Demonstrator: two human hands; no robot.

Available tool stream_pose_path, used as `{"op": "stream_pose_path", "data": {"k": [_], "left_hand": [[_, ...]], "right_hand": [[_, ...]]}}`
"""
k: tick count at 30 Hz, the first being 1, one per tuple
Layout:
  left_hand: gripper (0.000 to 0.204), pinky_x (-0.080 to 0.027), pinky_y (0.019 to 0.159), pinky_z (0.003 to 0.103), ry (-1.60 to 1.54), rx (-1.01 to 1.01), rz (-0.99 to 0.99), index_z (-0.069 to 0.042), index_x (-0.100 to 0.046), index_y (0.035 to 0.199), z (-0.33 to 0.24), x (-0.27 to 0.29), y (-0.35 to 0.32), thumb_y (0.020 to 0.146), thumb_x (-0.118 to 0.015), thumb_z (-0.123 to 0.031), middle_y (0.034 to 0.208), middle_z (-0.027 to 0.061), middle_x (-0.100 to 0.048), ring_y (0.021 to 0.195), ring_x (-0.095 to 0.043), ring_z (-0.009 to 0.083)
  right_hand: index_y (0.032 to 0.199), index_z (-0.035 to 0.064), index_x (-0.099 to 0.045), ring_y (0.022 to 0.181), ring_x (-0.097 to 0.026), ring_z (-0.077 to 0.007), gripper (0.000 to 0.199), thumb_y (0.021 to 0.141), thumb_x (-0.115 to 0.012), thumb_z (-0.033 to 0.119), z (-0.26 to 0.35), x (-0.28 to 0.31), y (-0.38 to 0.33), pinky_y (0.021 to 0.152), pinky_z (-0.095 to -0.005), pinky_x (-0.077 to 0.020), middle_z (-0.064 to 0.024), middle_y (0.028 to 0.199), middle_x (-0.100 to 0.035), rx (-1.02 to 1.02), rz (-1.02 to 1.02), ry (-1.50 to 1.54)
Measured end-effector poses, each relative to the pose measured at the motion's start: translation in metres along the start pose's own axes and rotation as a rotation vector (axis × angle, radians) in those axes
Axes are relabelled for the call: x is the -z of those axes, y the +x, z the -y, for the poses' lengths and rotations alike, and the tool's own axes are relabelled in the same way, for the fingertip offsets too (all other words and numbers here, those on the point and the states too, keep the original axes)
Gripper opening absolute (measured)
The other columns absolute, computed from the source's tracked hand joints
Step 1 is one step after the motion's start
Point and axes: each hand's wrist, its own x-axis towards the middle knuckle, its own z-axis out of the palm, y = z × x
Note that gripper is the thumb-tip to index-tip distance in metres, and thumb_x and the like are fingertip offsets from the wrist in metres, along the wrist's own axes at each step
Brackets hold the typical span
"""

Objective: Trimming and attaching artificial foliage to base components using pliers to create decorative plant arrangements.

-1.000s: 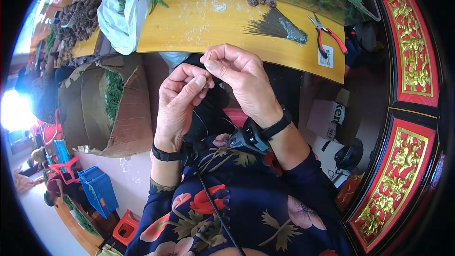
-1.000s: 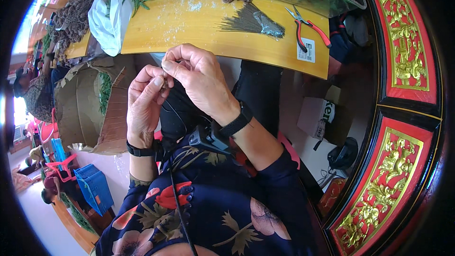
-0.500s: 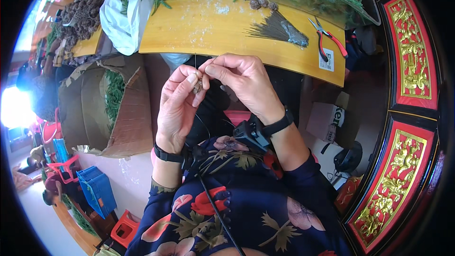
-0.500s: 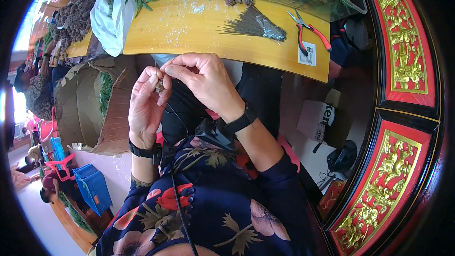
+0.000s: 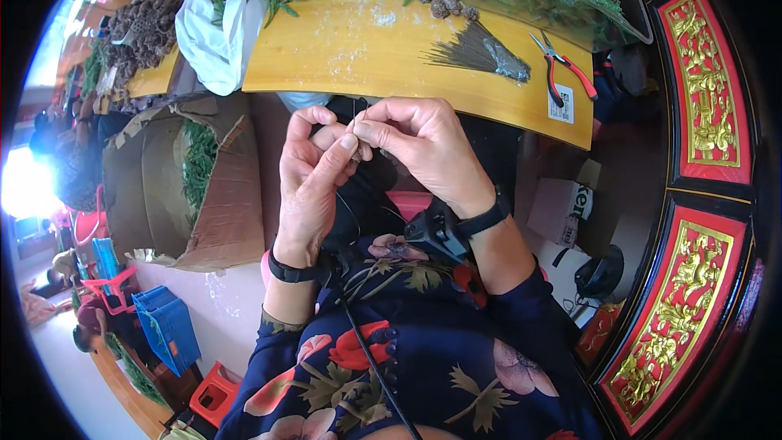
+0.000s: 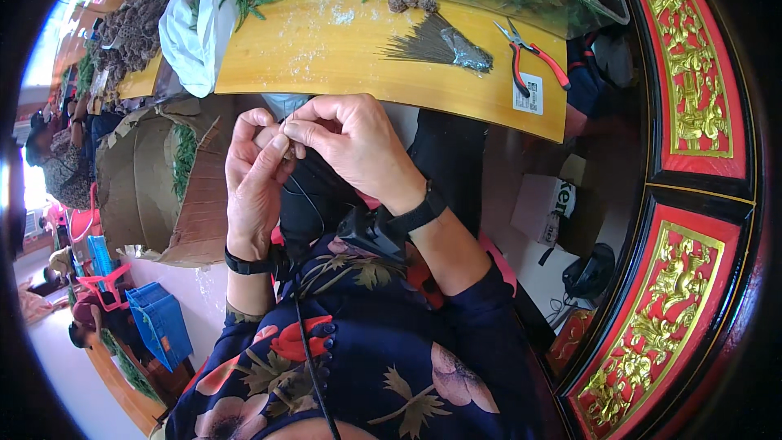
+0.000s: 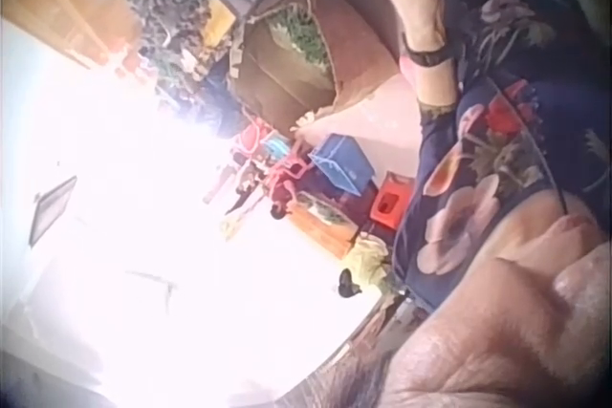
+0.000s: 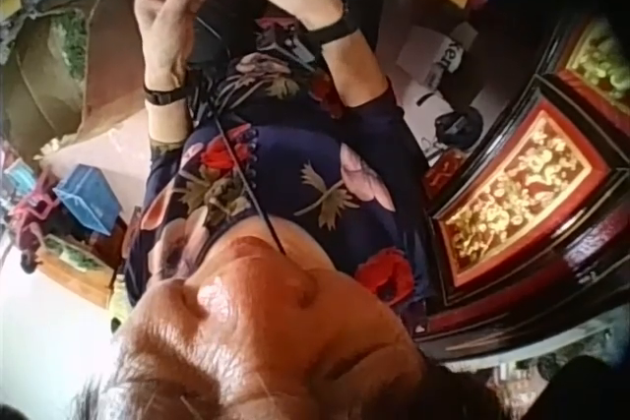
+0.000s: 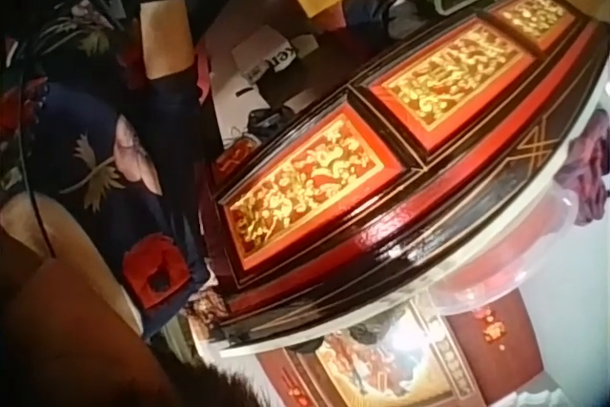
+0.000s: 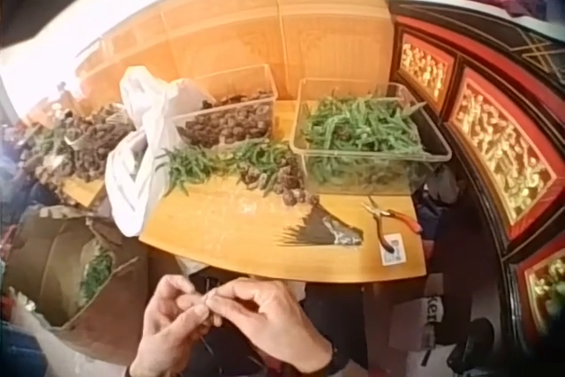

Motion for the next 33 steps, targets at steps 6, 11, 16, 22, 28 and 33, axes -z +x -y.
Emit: {"op": "stream_pose_path", "data": {"k": [6, 11, 16, 22, 28, 33], "left_hand": [[0.012, -0.033, 0.057, 0.017, -0.016, 0.217, 0.101, -0.007, -0.054, 0.098, -0.019, 0.007, -0.01, 0.099, -0.051, -0.019, 0.075, -0.0009, -0.056, 0.065, -0.045, 0.0042], [0.016, -0.028, 0.054, 0.018, 0.004, 0.229, 0.134, -0.009, -0.056, 0.093, -0.034, 0.029, -0.029, 0.099, -0.049, -0.021, 0.071, -0.0049, -0.048, 0.063, -0.039, 0.0036], [0.014, -0.024, 0.053, 0.018, -0.021, 0.202, 0.12, -0.01, -0.055, 0.086, -0.061, 0.051, -0.055, 0.096, -0.052, -0.018, 0.069, -0.0076, -0.042, 0.061, -0.035, 0.0025], [0.012, -0.025, 0.054, 0.018, -0.145, 0.145, 0.173, -0.011, -0.056, 0.088, -0.077, 0.086, -0.095, 0.097, -0.052, -0.019, 0.072, -0.0091, -0.044, 0.061, -0.036, 0.001], [0.011, -0.028, 0.056, 0.018, -0.113, 0.134, 0.229, -0.009, -0.056, 0.088, -0.076, 0.11, -0.111, 0.096, -0.05, -0.014, 0.075, -0.0078, -0.047, 0.063, -0.038, 0.0015], [0.013, -0.029, 0.056, 0.018, -0.11, 0.1, 0.297, -0.007, -0.056, 0.088, -0.078, 0.132, -0.114, 0.096, -0.048, -0.014, 0.073, -0.0066, -0.047, 0.063, -0.037, 0.002]], "right_hand": [[0.092, -0.0055, -0.068, 0.065, -0.06, -0.0087, 0.013, 0.092, -0.063, 0.006, 0.014, -0.022, -0.009, 0.059, -0.0232, -0.0476, -0.0047, 0.077, -0.066, -0.026, -0.067, 0.089], [0.089, -0.0032, -0.069, 0.063, -0.059, -0.0081, 0.011, 0.09, -0.064, 0.006, 0.027, -0.054, -0.017, 0.058, -0.0229, -0.0455, -0.004, 0.076, -0.067, 0.045, -0.163, -0.083], [0.086, -0.0011, -0.069, 0.063, -0.058, -0.0093, 0.005, 0.084, -0.067, 0.004, 0.05, -0.106, -0.031, 0.056, -0.0221, -0.0429, -0.005, 0.073, -0.064, 0.229, -0.307, -0.481], [0.082, -0.0007, -0.066, 0.062, -0.059, -0.0176, 0.002, 0.083, -0.067, 0.001, 0.072, -0.165, -0.054, 0.056, -0.0266, -0.0436, -0.008, 0.071, -0.06, 0.417, -0.268, -0.875], [0.085, -0.0005, -0.065, 0.067, -0.06, -0.0245, 0.004, 0.082, -0.066, -0.003, 0.073, -0.187, -0.066, 0.06, -0.0321, -0.0464, -0.0105, 0.075, -0.06, 0.45, -0.197, -0.905], [0.085, 0.0031, -0.064, 0.071, -0.058, -0.0276, 0.005, 0.081, -0.067, 0.0, 0.072, -0.203, -0.063, 0.065, -0.0359, -0.0453, -0.008, 0.076, -0.06, 0.456, -0.108, -0.952]]}}
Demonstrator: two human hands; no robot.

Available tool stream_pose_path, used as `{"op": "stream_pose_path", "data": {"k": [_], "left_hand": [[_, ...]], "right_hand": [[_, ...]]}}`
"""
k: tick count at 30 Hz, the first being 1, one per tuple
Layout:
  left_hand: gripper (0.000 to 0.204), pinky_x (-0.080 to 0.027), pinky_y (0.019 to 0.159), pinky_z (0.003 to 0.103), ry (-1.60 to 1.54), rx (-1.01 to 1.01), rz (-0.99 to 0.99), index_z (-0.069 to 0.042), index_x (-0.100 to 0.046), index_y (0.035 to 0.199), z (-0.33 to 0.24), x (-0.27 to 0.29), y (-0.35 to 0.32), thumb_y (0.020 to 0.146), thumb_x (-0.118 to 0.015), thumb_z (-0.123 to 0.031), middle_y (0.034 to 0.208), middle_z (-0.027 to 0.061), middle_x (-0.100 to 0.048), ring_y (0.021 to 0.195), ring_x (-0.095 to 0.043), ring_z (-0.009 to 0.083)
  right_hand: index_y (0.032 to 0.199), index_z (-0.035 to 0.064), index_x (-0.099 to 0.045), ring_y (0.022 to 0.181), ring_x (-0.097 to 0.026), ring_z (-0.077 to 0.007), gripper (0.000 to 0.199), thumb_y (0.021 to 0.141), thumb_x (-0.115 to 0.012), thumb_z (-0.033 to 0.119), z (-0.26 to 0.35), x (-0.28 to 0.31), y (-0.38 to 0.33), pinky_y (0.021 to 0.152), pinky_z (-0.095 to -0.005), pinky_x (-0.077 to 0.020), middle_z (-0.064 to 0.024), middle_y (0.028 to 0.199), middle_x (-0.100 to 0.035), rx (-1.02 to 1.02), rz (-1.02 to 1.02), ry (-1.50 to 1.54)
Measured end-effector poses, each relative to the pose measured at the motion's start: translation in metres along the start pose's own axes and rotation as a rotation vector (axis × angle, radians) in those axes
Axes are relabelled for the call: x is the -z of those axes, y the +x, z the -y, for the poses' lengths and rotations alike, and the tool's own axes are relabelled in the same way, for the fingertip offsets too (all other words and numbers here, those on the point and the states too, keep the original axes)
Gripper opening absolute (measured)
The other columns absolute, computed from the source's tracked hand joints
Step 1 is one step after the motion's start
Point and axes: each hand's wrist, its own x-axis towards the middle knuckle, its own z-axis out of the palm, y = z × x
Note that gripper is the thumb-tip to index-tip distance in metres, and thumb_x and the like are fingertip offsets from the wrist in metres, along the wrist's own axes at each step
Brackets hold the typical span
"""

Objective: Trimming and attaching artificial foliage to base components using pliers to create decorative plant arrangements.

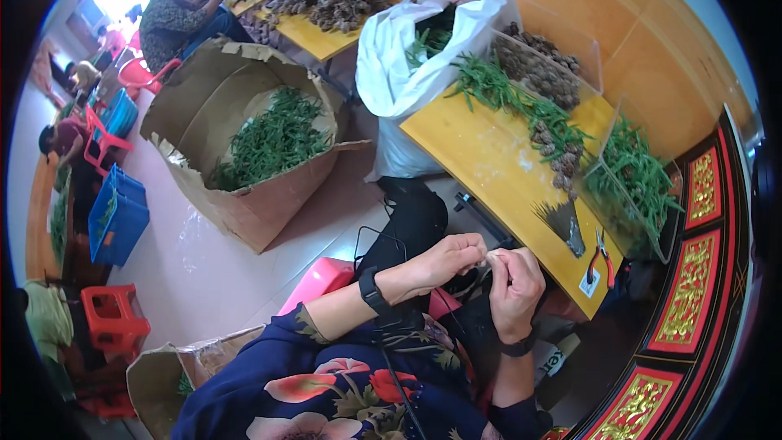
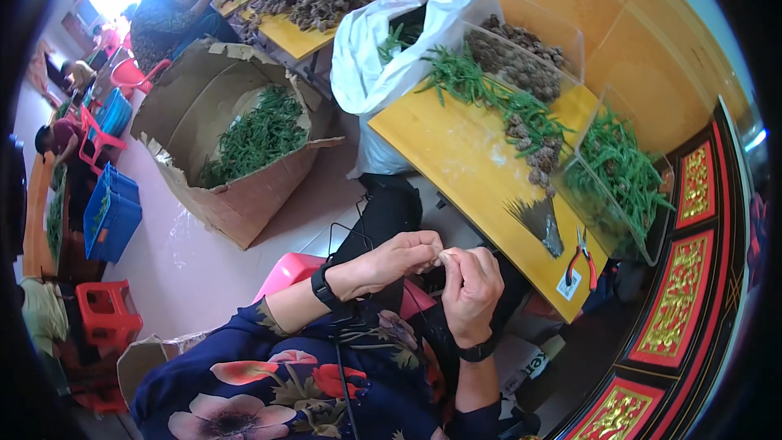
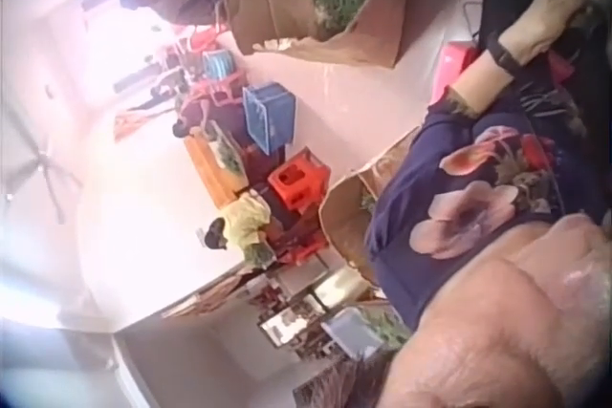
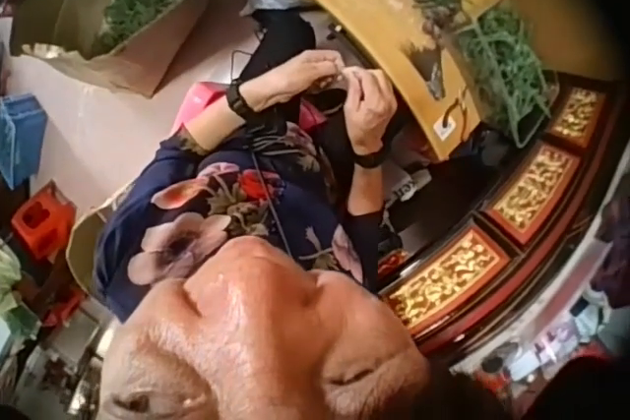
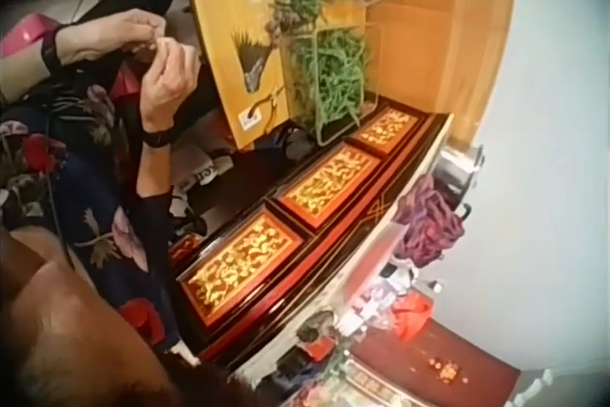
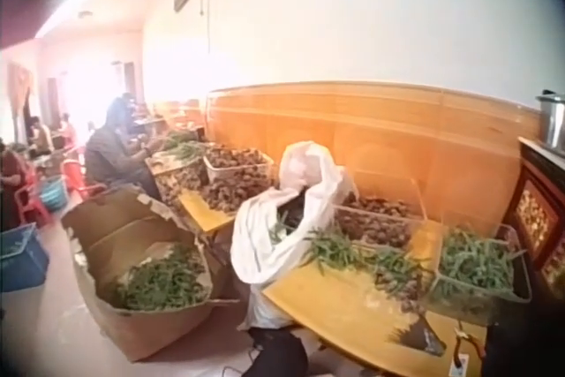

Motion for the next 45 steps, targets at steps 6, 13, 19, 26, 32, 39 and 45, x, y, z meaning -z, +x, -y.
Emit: {"op": "stream_pose_path", "data": {"k": [6, 13, 19, 26, 32, 39, 45], "left_hand": [[0.016, -0.028, 0.054, 0.019, -0.098, 0.168, -0.01, -0.007, -0.056, 0.087, -0.026, 0.041, -0.026, 0.096, -0.047, -0.017, 0.07, -0.0071, -0.043, 0.06, -0.036, 0.0022], [0.016, -0.026, 0.051, 0.02, -0.229, 0.221, 0.095, -0.008, -0.055, 0.089, -0.049, 0.074, -0.057, 0.097, -0.047, -0.019, 0.069, -0.0086, -0.038, 0.058, -0.034, 0.0016], [0.016, -0.027, 0.053, 0.018, -0.174, 0.254, 0.104, -0.008, -0.054, 0.092, -0.064, 0.102, -0.056, 0.098, -0.047, -0.021, 0.072, -0.0088, -0.038, 0.061, -0.034, 0.0013], [0.015, -0.03, 0.055, 0.019, -0.194, 0.264, 0.147, -0.007, -0.053, 0.094, -0.06, 0.097, -0.055, 0.098, -0.046, -0.02, 0.074, -0.0075, -0.041, 0.064, -0.036, 0.0028], [0.013, -0.037, 0.059, 0.022, -0.015, 0.192, 0.038, -0.004, -0.055, 0.101, -0.039, 0.099, -0.006, 0.097, -0.05, -0.015, 0.078, -0.0035, -0.048, 0.069, -0.042, 0.0047], [0.016, -0.046, 0.067, 0.03, 0.555, -0.048, -0.074, 0.002, -0.052, 0.103, 0.013, 0.066, 0.083, 0.096, -0.052, -0.012, 0.08, 0.0031, -0.054, 0.076, -0.052, 0.0109], [0.013, -0.044, 0.074, 0.027, 1.06, -0.192, -0.182, 0.001, -0.053, 0.106, 0.039, 0.027, 0.121, 0.095, -0.052, -0.006, 0.087, -0.0013, -0.055, 0.081, -0.053, 0.0114]], "right_hand": [[0.089, 0.0047, -0.068, 0.07, -0.057, -0.0258, 0.014, 0.077, -0.069, -0.003, 0.012, -0.024, 0.025, 0.063, -0.0343, -0.0459, -0.0097, 0.086, -0.061, 0.162, 0.163, 0.089], [0.092, 0.0072, -0.071, 0.073, -0.059, -0.023, 0.023, 0.072, -0.07, -0.003, 0.036, -0.046, 0.042, 0.063, -0.0335, -0.0461, -0.0091, 0.102, -0.064, 0.301, 0.287, 0.097], [0.095, 0.0091, -0.072, 0.075, -0.062, -0.0228, 0.028, 0.07, -0.069, -0.003, 0.04, -0.07, 0.074, 0.064, -0.0334, -0.0466, -0.0089, 0.109, -0.066, 0.583, 0.267, -0.002], [0.098, 0.0064, -0.071, 0.078, -0.063, -0.0242, 0.029, 0.072, -0.067, -0.003, 0.04, -0.06, 0.069, 0.065, -0.0343, -0.0474, -0.0076, 0.108, -0.067, 0.563, 0.386, 0.004], [0.101, 0.0057, -0.068, 0.082, -0.062, -0.0242, 0.027, 0.074, -0.065, 0.002, -0.031, -0.061, 0.081, 0.069, -0.035, -0.0476, -0.0074, 0.108, -0.066, 0.627, 0.375, -0.062], [0.091, 0.0059, -0.067, 0.076, -0.063, -0.0226, 0.016, 0.075, -0.068, 0.001, -0.139, -0.05, 0.078, 0.063, -0.0351, -0.0449, -0.0064, 0.09, -0.066, 0.442, 0.313, -0.144], [0.095, 0.0052, -0.067, 0.068, -0.059, -0.0188, 0.015, 0.08, -0.068, 0.002, -0.164, -0.023, 0.055, 0.062, -0.0321, -0.0446, -0.006, 0.083, -0.063, 0.002, 0.269, -0.159]]}}
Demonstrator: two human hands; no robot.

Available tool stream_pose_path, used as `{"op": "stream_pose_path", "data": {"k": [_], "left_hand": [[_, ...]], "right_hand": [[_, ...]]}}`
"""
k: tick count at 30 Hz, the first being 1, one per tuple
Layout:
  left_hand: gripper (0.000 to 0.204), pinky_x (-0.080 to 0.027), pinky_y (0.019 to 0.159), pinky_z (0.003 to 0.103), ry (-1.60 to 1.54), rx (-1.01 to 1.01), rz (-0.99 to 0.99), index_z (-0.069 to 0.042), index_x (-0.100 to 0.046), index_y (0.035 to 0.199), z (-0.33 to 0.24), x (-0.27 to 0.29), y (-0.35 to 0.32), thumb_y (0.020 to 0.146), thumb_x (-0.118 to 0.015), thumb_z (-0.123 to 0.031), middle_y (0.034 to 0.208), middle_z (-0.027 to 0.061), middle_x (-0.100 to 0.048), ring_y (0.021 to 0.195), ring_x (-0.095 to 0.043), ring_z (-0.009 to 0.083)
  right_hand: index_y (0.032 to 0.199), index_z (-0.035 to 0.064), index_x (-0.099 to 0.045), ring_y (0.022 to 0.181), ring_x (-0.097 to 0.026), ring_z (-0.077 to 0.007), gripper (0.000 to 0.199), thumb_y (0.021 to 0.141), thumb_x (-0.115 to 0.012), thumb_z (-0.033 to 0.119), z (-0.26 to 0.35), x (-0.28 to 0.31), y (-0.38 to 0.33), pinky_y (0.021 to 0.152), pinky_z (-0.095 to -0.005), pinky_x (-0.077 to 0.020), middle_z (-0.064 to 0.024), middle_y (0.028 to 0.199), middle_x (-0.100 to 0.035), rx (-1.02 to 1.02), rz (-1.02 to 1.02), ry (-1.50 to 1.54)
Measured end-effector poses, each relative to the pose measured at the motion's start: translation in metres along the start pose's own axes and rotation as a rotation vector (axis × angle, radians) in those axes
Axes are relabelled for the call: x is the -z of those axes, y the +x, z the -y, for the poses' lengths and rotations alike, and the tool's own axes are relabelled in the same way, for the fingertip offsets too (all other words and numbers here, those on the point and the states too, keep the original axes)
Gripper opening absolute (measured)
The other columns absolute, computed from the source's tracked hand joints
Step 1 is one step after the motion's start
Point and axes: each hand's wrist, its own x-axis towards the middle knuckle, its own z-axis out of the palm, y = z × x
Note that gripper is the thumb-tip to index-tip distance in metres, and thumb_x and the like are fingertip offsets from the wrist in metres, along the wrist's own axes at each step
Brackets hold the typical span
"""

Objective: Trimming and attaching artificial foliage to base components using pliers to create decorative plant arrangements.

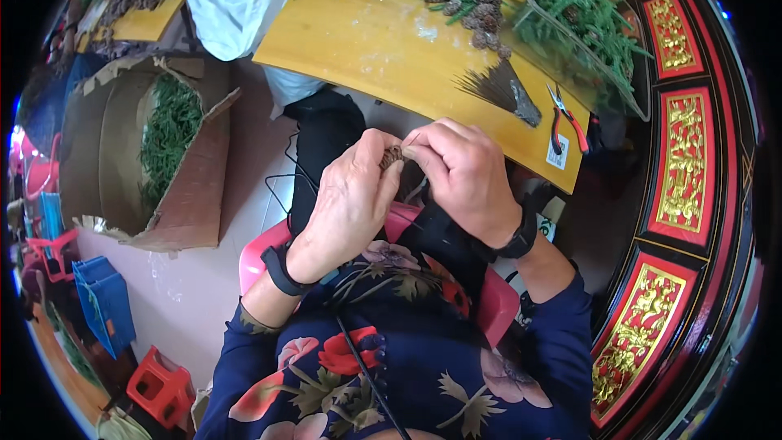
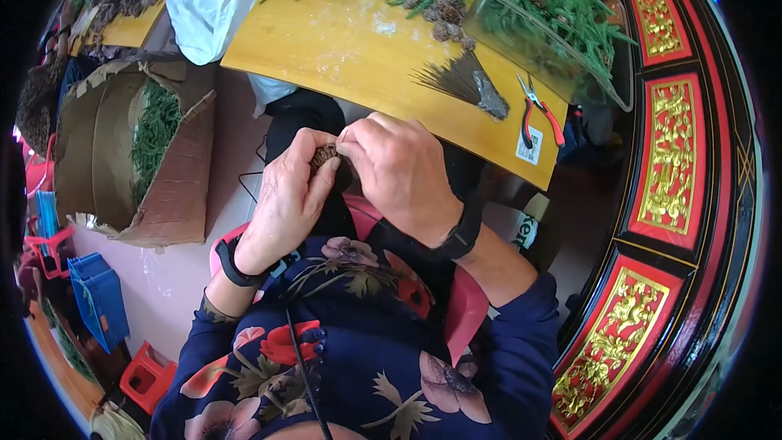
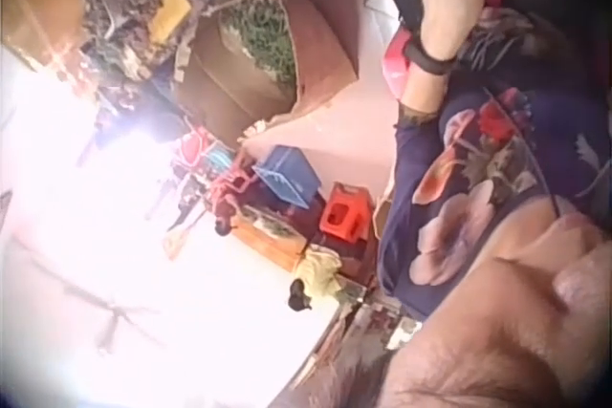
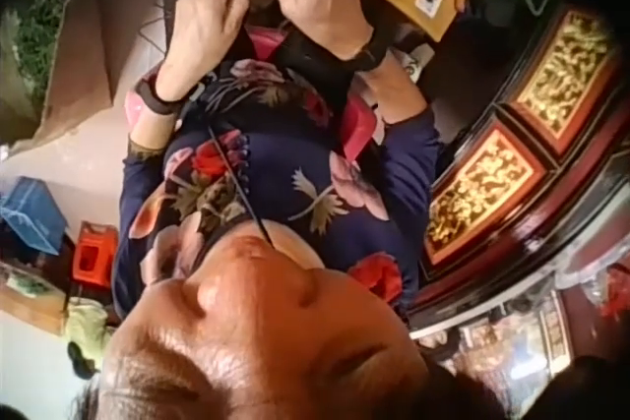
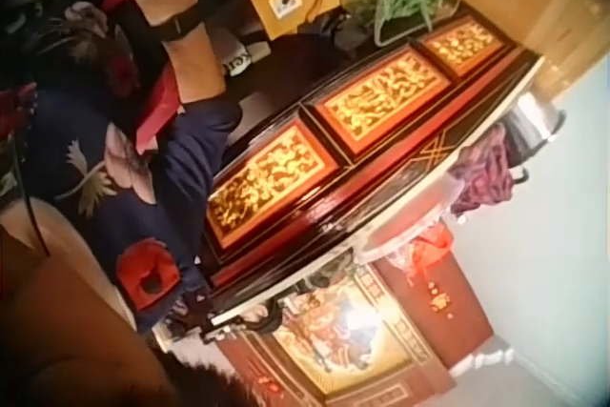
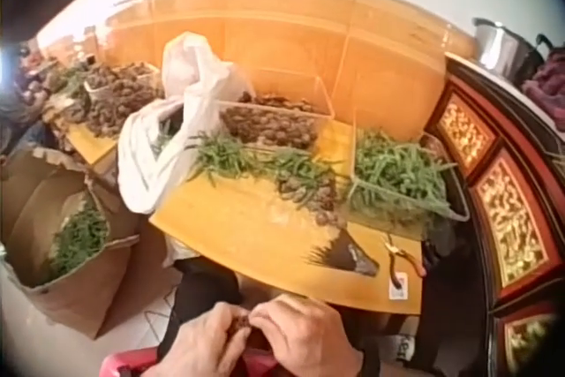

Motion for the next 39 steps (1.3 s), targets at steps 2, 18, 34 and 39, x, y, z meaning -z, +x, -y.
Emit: {"op": "stream_pose_path", "data": {"k": [2, 18, 34, 39], "left_hand": [[0.014, -0.044, 0.071, 0.027, -0.191, 0.048, 0.029, 0.001, -0.053, 0.106, 0.001, -0.008, 0.004, 0.095, -0.052, -0.008, 0.084, -0.0002, -0.054, 0.077, -0.052, 0.0115], [0.027, -0.025, 0.051, 0.02, -1.129, 0.524, 0.544, 0.003, -0.057, 0.105, -0.033, -0.006, 0.021, 0.092, -0.056, -0.021, 0.071, -0.004, -0.042, 0.06, -0.035, 0.0046], [0.018, -0.033, 0.054, 0.02, -1.051, 0.467, 0.539, 0.003, -0.055, 0.105, -0.068, -0.04, 0.029, 0.096, -0.052, -0.012, 0.072, -0.0033, -0.044, 0.06, -0.038, 0.0065], [0.014, -0.042, 0.061, 0.024, -0.348, 0.104, 0.211, 0.003, -0.053, 0.103, -0.089, -0.064, 0.037, 0.096, -0.053, -0.008, 0.076, 0.0021, -0.054, 0.066, -0.048, 0.0103]], "right_hand": [[0.098, 0.0052, -0.067, 0.065, -0.056, -0.016, 0.019, 0.079, -0.069, 0.001, -0.013, 0.008, -0.002, 0.062, -0.0291, -0.0447, -0.0065, 0.086, -0.063, -0.1, 0.021, 0.294], [0.095, 0.0122, -0.072, 0.071, -0.06, -0.0173, 0.025, 0.072, -0.075, 0.003, -0.05, 0.066, -0.011, 0.065, -0.0279, -0.0492, -0.0063, 0.103, -0.063, 0.376, 0.013, 0.35], [0.088, 0.0099, -0.069, 0.074, -0.062, -0.0208, 0.012, 0.077, -0.074, 0.011, -0.074, 0.094, -0.037, 0.066, -0.0298, -0.0481, -0.004, 0.089, -0.066, 0.353, -0.038, 0.327], [0.087, 0.0064, -0.066, 0.071, -0.058, -0.0129, 0.008, 0.085, -0.071, 0.012, -0.076, 0.072, -0.058, 0.067, -0.0263, -0.0442, -0.003, 0.081, -0.063, -0.154, -0.114, 0.562]]}}
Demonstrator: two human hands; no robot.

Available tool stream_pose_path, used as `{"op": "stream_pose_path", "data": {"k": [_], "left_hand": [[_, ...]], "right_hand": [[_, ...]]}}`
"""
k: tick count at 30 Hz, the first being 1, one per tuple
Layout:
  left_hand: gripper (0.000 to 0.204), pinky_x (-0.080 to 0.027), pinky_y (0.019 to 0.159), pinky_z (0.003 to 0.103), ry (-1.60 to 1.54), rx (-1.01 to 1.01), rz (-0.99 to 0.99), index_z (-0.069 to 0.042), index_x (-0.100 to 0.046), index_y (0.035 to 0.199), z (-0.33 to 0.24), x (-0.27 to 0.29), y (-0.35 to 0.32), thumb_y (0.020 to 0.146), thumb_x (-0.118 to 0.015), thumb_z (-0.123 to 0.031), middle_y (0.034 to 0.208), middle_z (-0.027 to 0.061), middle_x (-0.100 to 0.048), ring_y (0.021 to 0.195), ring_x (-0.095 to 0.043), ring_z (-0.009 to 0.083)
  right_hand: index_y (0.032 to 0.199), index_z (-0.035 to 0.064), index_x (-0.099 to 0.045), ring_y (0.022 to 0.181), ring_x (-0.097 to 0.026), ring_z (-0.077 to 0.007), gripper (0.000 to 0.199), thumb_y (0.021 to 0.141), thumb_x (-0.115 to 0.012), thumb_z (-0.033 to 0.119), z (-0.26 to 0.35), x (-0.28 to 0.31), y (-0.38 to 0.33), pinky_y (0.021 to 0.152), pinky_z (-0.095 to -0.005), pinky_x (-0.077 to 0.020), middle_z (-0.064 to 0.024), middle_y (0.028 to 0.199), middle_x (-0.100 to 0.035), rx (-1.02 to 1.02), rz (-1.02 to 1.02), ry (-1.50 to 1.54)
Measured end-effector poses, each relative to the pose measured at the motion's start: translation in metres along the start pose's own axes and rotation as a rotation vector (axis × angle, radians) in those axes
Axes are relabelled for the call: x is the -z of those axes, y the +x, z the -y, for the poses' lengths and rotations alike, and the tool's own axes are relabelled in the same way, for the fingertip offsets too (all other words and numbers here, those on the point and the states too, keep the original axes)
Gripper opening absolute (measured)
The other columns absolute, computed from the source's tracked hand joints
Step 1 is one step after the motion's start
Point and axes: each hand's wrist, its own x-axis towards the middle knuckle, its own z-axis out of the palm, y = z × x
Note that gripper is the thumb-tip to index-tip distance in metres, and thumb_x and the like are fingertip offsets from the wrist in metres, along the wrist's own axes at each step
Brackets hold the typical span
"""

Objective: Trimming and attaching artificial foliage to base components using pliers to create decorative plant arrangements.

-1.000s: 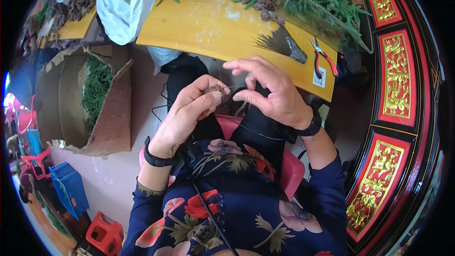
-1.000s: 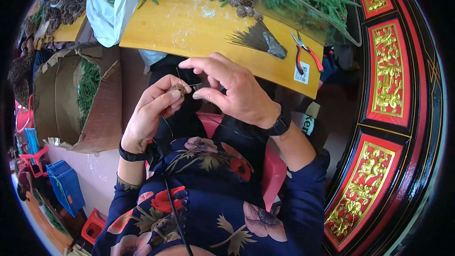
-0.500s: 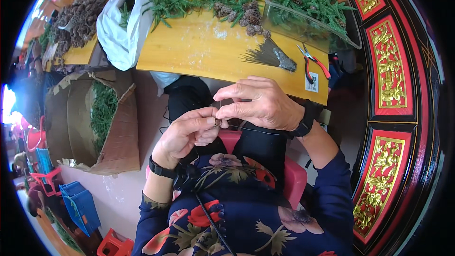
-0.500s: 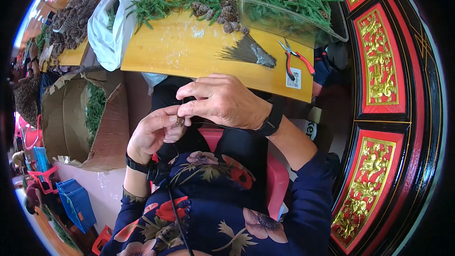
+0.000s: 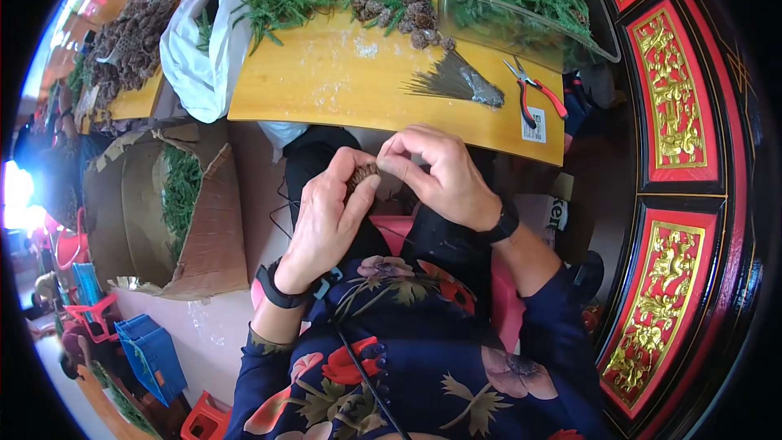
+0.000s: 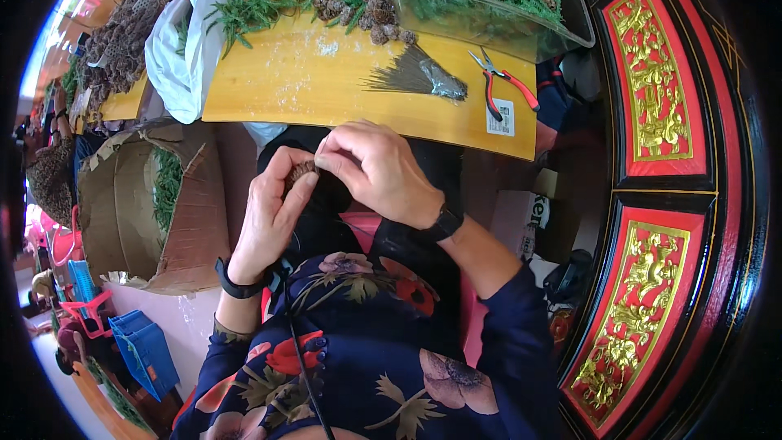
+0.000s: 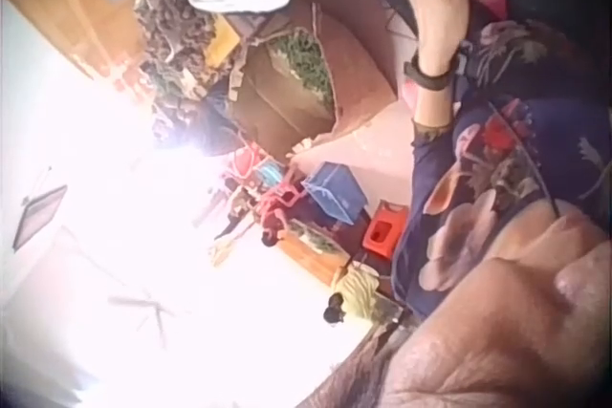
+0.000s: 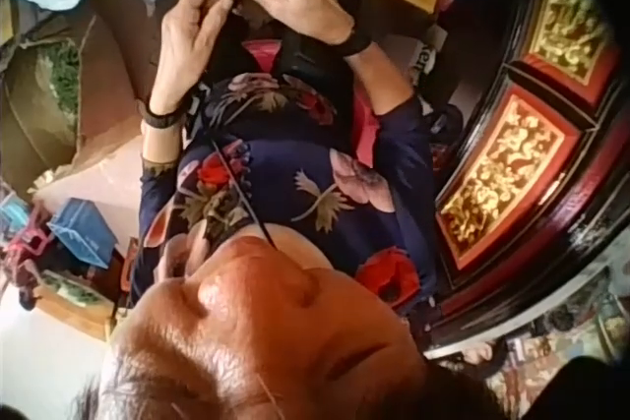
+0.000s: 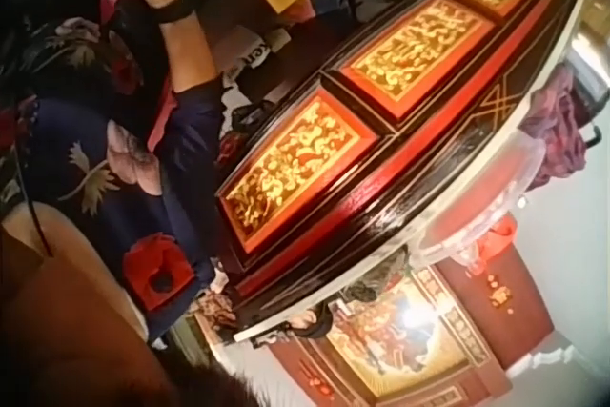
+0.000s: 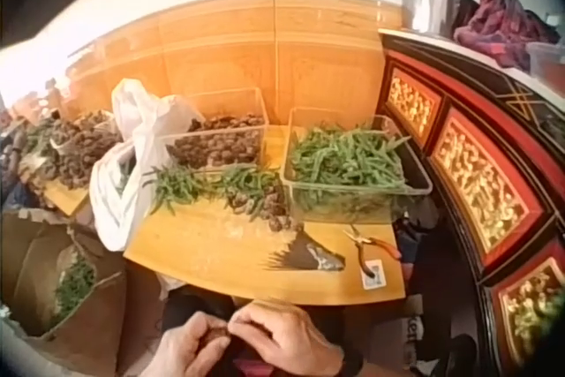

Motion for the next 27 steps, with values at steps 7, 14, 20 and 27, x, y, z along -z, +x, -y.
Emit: {"op": "stream_pose_path", "data": {"k": [7, 14, 20, 27], "left_hand": [[0.019, -0.045, 0.064, 0.028, 0.08, -0.033, -0.086, 0.002, -0.048, 0.109, 0.007, -0.028, 0.012, 0.094, -0.054, -0.007, 0.077, 0.01, -0.06, 0.069, -0.058, 0.0164], [0.031, -0.045, 0.072, 0.027, 0.121, 0.015, -0.047, 0.001, -0.041, 0.12, -0.005, -0.042, 0.025, 0.095, -0.057, -0.009, 0.084, 0.0082, -0.062, 0.077, -0.056, 0.013], [0.028, -0.046, 0.079, 0.029, 0.239, 0.017, 0.11, 0.0, -0.053, 0.111, -0.005, -0.018, 0.087, 0.095, -0.061, -0.021, 0.097, 0.0136, -0.061, 0.087, -0.059, 0.0175], [0.036, -0.045, 0.094, 0.045, 1.41, -0.181, -0.127, 0.0, -0.06, 0.114, 0.035, 0.068, 0.217, 0.088, -0.067, -0.024, 0.134, 0.0218, -0.048, 0.112, -0.054, 0.0407]], "right_hand": [[0.101, 0.0063, -0.063, 0.076, -0.056, -0.0064, 0.013, 0.092, -0.066, 0.016, -0.026, -0.023, -0.033, 0.07, -0.0236, -0.0426, 0.0003, 0.089, -0.064, -0.503, -0.205, 0.977], [0.105, 0.0073, -0.063, 0.073, -0.051, -0.005, 0.014, 0.096, -0.061, 0.018, -0.033, -0.014, -0.041, 0.067, -0.0234, -0.0408, 0.0012, 0.091, -0.063, -0.706, -0.269, 1.35], [0.101, 0.0065, -0.064, 0.068, -0.044, -0.005, 0.015, 0.098, -0.058, 0.02, -0.054, 0.003, -0.047, 0.062, -0.0241, -0.0364, 0.0012, 0.09, -0.062, -0.575, -0.304, 1.645], [0.1, 0.006, -0.064, 0.066, -0.044, -0.0046, 0.015, 0.097, -0.059, 0.019, -0.045, 0.022, -0.045, 0.061, -0.0214, -0.0354, -0.0005, 0.091, -0.063, -0.565, -0.294, 1.577]]}}
